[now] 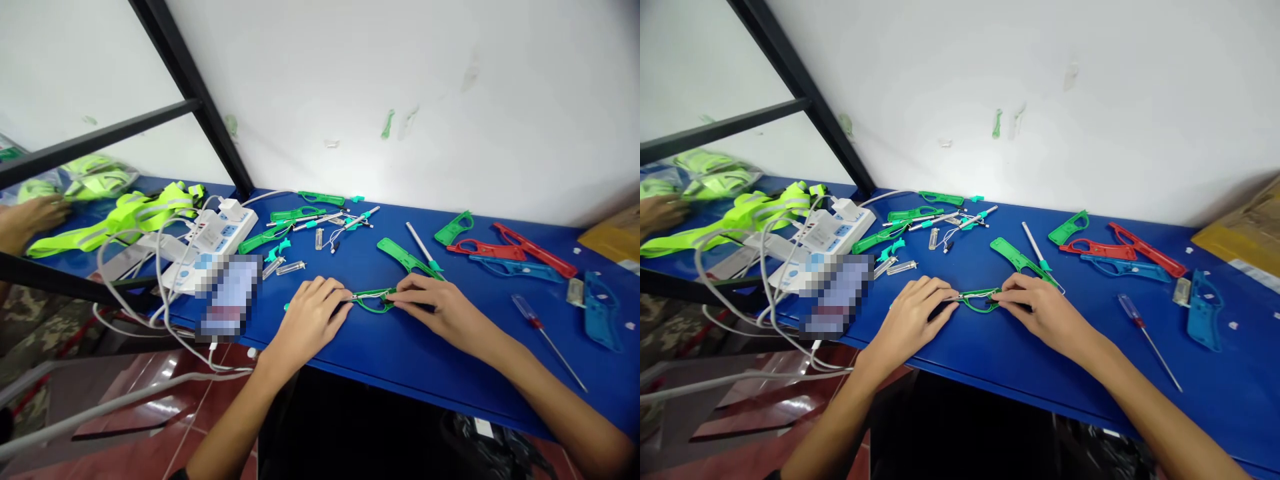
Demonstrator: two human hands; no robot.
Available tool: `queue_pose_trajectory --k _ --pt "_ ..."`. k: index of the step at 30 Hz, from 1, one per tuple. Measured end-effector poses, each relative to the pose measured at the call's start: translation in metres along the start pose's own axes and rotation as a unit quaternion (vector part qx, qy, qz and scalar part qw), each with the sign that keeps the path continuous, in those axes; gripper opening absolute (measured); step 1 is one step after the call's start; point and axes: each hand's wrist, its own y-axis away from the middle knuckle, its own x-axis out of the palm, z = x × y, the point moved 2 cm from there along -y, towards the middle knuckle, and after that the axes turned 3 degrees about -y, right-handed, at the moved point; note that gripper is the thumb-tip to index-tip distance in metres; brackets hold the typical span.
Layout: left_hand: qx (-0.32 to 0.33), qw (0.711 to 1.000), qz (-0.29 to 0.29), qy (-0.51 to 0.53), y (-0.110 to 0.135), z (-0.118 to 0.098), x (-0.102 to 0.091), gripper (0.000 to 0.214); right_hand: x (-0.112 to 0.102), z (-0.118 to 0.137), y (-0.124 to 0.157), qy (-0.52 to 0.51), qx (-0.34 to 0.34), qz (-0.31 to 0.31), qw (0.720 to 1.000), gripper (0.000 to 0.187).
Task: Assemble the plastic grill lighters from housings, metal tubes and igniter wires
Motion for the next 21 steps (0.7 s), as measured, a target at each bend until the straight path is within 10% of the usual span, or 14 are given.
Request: queue_pose_trajectory --k 4,7,12,21 --pt "-0.024 0.997 -0.077 0.021 -0.007 0.003 -0.015 0.055 0.0 -0.005 0.001 0.001 0.005 -0.008 1.0 0.027" --pt "-0.101 0.984 -0.147 0.025 -0.03 0.016 -0.037 0.033 0.001 -0.008 0.0 0.002 0.004 -0.012 1.0 0.027" --pt "-0.313 0.938 0.078 -0.129 -0.086 0.054 -0.045 0.04 0.002 -0.007 0.0 0.027 -0.011 -0.006 1.0 0.028" --pt "-0.304 0.923 0.18 -0.149 -0.117 0.081 -0.018 0.03 0.002 -0.007 0.001 0.075 -0.03 -0.017 0.997 0.022"
